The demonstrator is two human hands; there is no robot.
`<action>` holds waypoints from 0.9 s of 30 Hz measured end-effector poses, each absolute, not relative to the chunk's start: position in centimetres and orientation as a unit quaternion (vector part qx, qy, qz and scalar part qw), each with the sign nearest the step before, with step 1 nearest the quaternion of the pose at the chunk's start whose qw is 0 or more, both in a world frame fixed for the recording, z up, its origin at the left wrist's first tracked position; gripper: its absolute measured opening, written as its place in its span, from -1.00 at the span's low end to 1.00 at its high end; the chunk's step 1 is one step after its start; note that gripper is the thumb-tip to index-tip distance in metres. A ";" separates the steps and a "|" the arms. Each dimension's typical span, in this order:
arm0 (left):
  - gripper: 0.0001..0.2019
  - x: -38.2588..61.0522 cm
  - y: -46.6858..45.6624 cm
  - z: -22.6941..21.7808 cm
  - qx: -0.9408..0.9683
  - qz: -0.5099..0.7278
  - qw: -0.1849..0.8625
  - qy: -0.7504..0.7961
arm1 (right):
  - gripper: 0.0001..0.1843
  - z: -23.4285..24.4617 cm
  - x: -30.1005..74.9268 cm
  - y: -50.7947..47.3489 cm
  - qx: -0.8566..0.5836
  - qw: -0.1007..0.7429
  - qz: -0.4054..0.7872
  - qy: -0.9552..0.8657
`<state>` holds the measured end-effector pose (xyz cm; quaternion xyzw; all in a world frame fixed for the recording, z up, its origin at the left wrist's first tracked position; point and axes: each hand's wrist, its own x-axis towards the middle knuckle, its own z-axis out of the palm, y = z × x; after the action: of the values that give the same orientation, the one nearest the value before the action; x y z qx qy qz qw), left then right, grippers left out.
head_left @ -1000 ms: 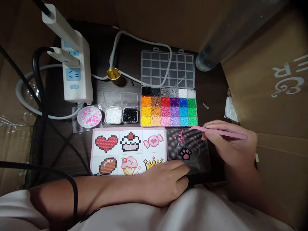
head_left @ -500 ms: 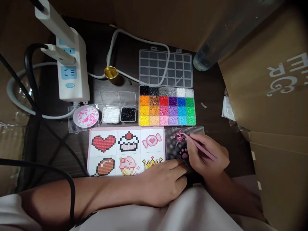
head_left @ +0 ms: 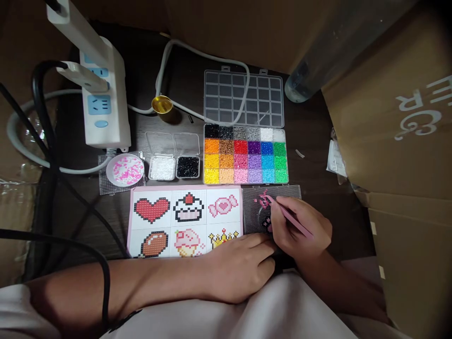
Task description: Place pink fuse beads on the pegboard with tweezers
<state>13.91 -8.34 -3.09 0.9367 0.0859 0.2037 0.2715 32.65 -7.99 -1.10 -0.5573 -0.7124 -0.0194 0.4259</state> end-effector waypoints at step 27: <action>-0.88 13.9 -8.5 -3.1 0.939 0.192 0.273 0.087 | -0.70 -0.9 32.3 -7.8 -0.521 0.423 -0.030 -0.741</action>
<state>13.85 -8.50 -3.08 0.9388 0.0872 0.1915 0.2726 32.34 -7.78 -0.86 -0.5205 -0.7409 -0.0298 0.4234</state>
